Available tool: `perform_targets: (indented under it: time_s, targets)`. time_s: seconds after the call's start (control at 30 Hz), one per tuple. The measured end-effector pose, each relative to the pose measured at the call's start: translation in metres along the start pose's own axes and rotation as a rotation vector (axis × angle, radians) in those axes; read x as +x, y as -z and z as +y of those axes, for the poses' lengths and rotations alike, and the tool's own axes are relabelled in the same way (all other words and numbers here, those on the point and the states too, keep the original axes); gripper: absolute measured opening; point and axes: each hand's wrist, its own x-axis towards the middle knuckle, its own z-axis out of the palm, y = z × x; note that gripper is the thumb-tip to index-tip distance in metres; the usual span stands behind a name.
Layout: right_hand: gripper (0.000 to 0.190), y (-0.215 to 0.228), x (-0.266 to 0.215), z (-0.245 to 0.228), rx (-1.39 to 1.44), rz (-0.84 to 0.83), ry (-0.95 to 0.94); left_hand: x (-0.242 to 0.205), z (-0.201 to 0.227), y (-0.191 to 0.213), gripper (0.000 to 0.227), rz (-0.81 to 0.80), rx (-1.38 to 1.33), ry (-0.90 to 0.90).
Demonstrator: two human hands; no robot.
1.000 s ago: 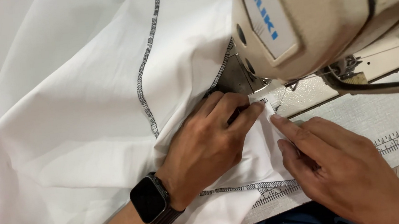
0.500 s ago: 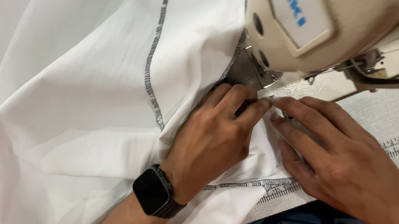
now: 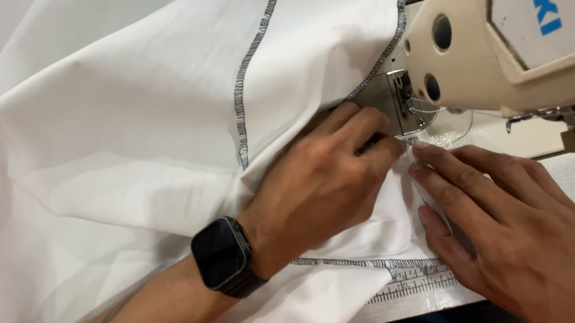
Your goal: Stitching fabric pieces together using an industrial sewing machine.
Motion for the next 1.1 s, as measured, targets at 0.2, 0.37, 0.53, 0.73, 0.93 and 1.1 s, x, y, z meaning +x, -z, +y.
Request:
perform_targets:
  time_s: [0.2,0.37,0.53,0.73,0.93,1.1]
  targets:
    - [0.048,-0.003,0.017,0.011,0.004,0.013,-0.041,0.019,-0.023,-0.004,0.017,0.044,-0.028,-0.025]
    - [0.048,-0.01,0.017,0.015,-0.002,0.023,-0.059,0.025,-0.032,-0.007,0.018,0.002,-0.051,-0.034]
    - [0.047,-0.009,0.021,0.012,-0.018,0.061,-0.023,0.024,-0.031,-0.005,0.022,0.009,0.037,-0.028]
    - [0.045,-0.005,0.025,0.007,-0.013,0.079,-0.016,0.021,-0.033,-0.005,0.02,0.007,-0.001,-0.031]
    - [0.044,-0.001,0.03,0.006,0.008,0.106,-0.007,0.023,-0.036,-0.005,0.017,0.022,-0.038,-0.06]
    - [0.045,0.0,0.029,0.005,0.039,0.12,-0.034,0.024,-0.034,-0.002,0.016,-0.004,-0.09,-0.031]
